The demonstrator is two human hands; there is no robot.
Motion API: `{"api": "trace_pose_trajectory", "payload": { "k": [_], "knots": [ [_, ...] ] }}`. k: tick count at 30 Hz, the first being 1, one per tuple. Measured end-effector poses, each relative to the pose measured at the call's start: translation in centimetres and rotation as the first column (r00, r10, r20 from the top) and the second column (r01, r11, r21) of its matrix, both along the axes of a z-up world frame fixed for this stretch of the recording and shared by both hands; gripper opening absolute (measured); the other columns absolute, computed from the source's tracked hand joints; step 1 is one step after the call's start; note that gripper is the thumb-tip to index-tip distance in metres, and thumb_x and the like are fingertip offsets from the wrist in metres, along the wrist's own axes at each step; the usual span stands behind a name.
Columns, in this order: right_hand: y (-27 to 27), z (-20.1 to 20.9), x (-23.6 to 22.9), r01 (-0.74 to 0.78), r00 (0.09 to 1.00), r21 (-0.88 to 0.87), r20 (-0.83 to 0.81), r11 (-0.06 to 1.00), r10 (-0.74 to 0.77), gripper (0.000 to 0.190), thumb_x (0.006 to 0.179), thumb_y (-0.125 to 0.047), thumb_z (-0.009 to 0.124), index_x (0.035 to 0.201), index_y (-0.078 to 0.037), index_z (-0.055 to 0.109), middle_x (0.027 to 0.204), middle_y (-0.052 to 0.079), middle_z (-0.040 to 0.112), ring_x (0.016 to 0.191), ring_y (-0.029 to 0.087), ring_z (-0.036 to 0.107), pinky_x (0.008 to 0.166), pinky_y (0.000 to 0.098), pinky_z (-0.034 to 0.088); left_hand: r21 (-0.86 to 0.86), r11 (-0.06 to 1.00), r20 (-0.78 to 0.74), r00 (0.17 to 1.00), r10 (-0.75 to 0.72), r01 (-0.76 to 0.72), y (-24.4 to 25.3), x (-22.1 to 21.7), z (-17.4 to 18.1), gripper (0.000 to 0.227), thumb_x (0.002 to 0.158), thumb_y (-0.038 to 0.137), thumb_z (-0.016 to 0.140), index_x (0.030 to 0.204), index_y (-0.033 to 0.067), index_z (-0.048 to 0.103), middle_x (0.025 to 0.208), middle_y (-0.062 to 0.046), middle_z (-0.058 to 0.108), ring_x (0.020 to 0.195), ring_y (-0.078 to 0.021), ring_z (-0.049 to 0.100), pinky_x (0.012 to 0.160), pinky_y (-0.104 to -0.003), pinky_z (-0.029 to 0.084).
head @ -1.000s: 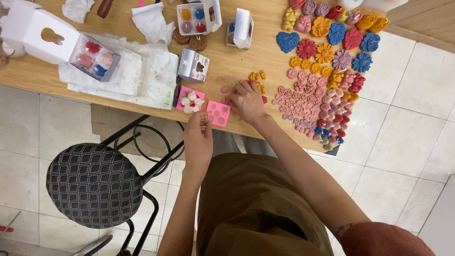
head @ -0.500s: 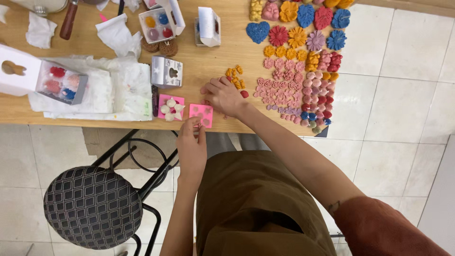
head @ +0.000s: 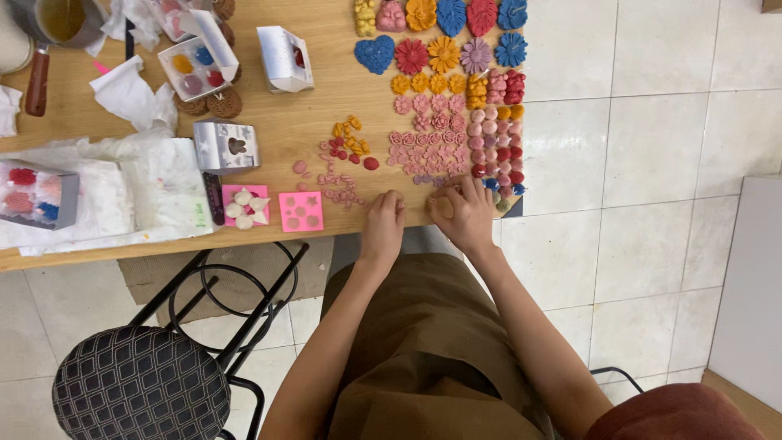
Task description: The person organizes small flower-shaped candles on a wooden table, moving them by hand to form neat rows and clusters alongside various molds and containers.
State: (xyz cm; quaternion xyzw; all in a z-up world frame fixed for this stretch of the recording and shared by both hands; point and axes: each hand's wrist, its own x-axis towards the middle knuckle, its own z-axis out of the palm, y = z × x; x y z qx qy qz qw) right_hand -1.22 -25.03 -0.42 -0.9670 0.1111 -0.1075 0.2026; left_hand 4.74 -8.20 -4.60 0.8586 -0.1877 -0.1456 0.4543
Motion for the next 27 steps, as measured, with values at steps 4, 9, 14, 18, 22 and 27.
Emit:
{"api": "trace_pose_trajectory", "payload": {
  "k": [4,9,14,18,22,27],
  "knots": [
    [-1.0,-1.7,-0.9,-0.018,1.000,-0.063,-0.008,0.998,0.017,0.021,0.080,-0.024,0.082,0.094,-0.011,0.073,0.112,0.003,0.062,0.104,0.025,0.058,0.083,0.0406,0.042,0.027,0.999,-0.067,0.997,-0.040,0.042,-2.8,-0.4,-2.1,0.013,0.092,0.002,0.067,0.102,0.0022,0.059,0.103,-0.017,0.065,0.096,-0.0406,0.066,0.078,-0.049,0.053],
    [-0.8,-2.2,-0.6,-0.006,1.000,-0.066,-0.015,0.998,0.005,0.036,0.077,-0.023,0.082,0.111,-0.014,0.073,0.115,0.005,0.061,0.104,0.027,0.057,0.085,0.0413,0.043,0.105,0.993,-0.161,0.986,-0.038,0.055,-3.8,-1.0,-2.4,0.020,0.092,0.002,0.064,0.112,0.0039,0.059,0.118,-0.019,0.059,0.100,-0.0414,0.065,0.081,-0.050,0.053],
    [-0.8,-2.1,-0.4,0.015,0.999,-0.038,-0.037,0.999,-0.017,0.047,0.077,-0.024,0.082,0.121,-0.011,0.071,0.117,0.007,0.060,0.107,0.029,0.056,0.086,0.0426,0.042,0.002,1.000,-0.139,0.990,0.017,-0.017,-4.6,-1.5,-1.9,0.037,0.091,-0.002,0.062,0.126,0.0053,0.054,0.126,-0.018,0.058,0.108,-0.0432,0.063,0.083,-0.050,0.053],
    [-1.1,-2.1,-0.5,-0.023,1.000,-0.058,-0.022,0.998,0.022,0.032,0.081,-0.023,0.081,0.110,-0.013,0.074,0.118,0.006,0.060,0.107,0.029,0.056,0.086,0.0426,0.042,-0.022,0.999,-0.117,0.993,0.029,-0.032,-5.3,-1.7,-2.2,0.042,0.092,-0.004,0.061,0.131,0.0042,0.050,0.129,-0.020,0.057,0.111,-0.0451,0.062,0.084,-0.051,0.053],
    [-1.4,-2.1,-0.6,-0.073,0.997,-0.096,-0.037,0.993,0.070,0.020,0.081,-0.024,0.081,0.098,-0.013,0.077,0.123,0.008,0.061,0.105,0.029,0.056,0.082,0.0428,0.041,-0.081,0.996,-0.077,0.997,0.022,-0.029,-5.3,-1.7,-2.8,0.038,0.092,-0.004,0.062,0.128,0.0053,0.052,0.125,-0.021,0.059,0.112,-0.0452,0.062,0.087,-0.050,0.054],
    [-1.2,-1.2,-0.4,-0.093,0.995,-0.094,-0.048,0.991,0.089,0.021,0.080,-0.023,0.081,0.098,-0.012,0.077,0.122,0.006,0.062,0.106,0.028,0.056,0.083,0.0424,0.042,-0.148,0.988,-0.262,0.965,0.000,-0.040,-4.8,-1.6,-2.5,0.041,0.091,-0.005,0.058,0.130,0.0054,0.052,0.119,-0.020,0.062,0.105,-0.0402,0.068,0.087,-0.047,0.056]
  ]
}}
